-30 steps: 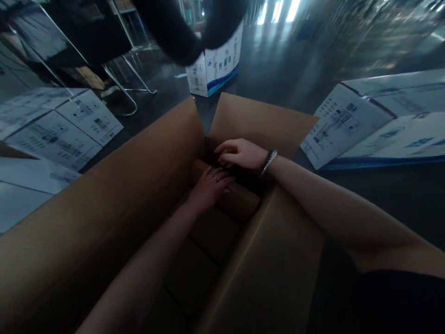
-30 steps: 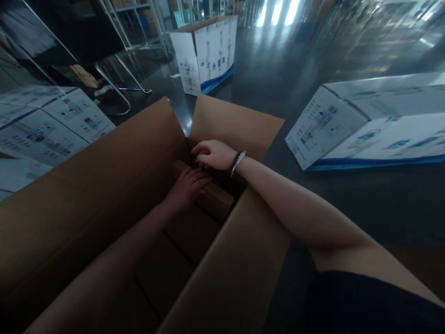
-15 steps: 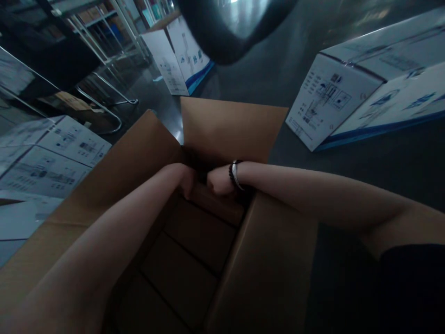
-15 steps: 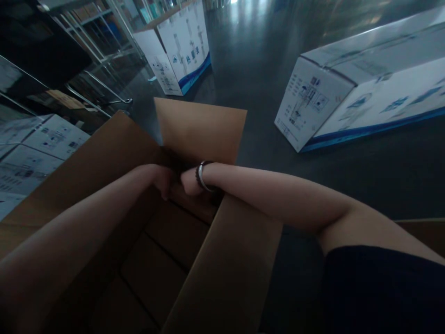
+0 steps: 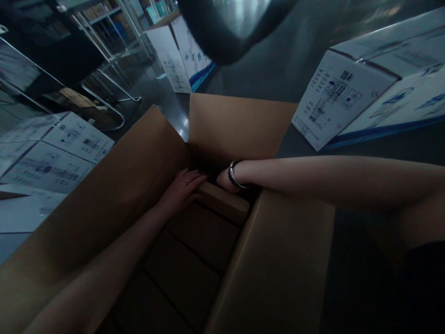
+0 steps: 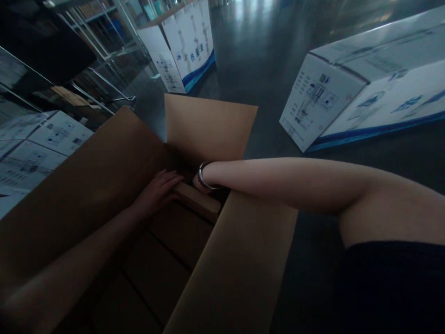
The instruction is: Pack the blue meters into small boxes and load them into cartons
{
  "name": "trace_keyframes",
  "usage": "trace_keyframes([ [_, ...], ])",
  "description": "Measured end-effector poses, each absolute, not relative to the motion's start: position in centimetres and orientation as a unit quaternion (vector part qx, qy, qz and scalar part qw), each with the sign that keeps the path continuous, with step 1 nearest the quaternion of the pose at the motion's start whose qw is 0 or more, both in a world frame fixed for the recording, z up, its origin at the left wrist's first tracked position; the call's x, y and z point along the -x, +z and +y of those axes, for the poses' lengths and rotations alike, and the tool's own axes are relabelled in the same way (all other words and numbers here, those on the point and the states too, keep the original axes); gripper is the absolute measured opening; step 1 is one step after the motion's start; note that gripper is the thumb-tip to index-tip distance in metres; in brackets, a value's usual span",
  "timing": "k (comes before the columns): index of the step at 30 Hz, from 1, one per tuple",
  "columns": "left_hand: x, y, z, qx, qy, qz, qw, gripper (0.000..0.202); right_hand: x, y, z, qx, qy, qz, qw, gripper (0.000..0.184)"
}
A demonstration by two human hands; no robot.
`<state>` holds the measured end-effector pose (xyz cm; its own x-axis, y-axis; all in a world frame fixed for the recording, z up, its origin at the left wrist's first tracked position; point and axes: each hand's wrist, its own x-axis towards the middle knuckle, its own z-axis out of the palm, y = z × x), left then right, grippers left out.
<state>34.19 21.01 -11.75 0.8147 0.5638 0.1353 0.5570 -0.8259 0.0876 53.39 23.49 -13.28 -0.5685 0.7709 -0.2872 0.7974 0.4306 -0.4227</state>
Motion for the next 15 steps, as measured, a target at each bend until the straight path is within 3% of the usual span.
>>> trace_keyframes([
  [3,-34.5,-12.9,20.6,-0.940,0.115,0.322,0.005,0.043,-53.3,-10.7,23.6,-0.474,-0.265,0.839,0.028,0.012],
  [5,-35.6,-13.3,21.5,-0.935,0.107,0.337,0.018,0.038,-53.9,-8.5,23.3,-0.488,-0.243,0.838,-0.017,0.016],
  [9,-38.5,-14.4,23.9,-0.923,0.046,0.372,0.087,0.031,-55.7,-5.2,22.4,-0.504,-0.151,0.796,-0.299,0.028],
  [11,-39.6,-15.2,24.8,-0.907,0.011,0.399,0.131,0.030,-56.3,-4.8,22.4,-0.488,-0.136,0.772,-0.385,0.026],
  [15,-40.7,-16.2,25.1,-0.868,-0.002,0.430,0.247,0.029,-56.6,-5.6,23.3,-0.486,-0.153,0.782,-0.360,0.022],
])
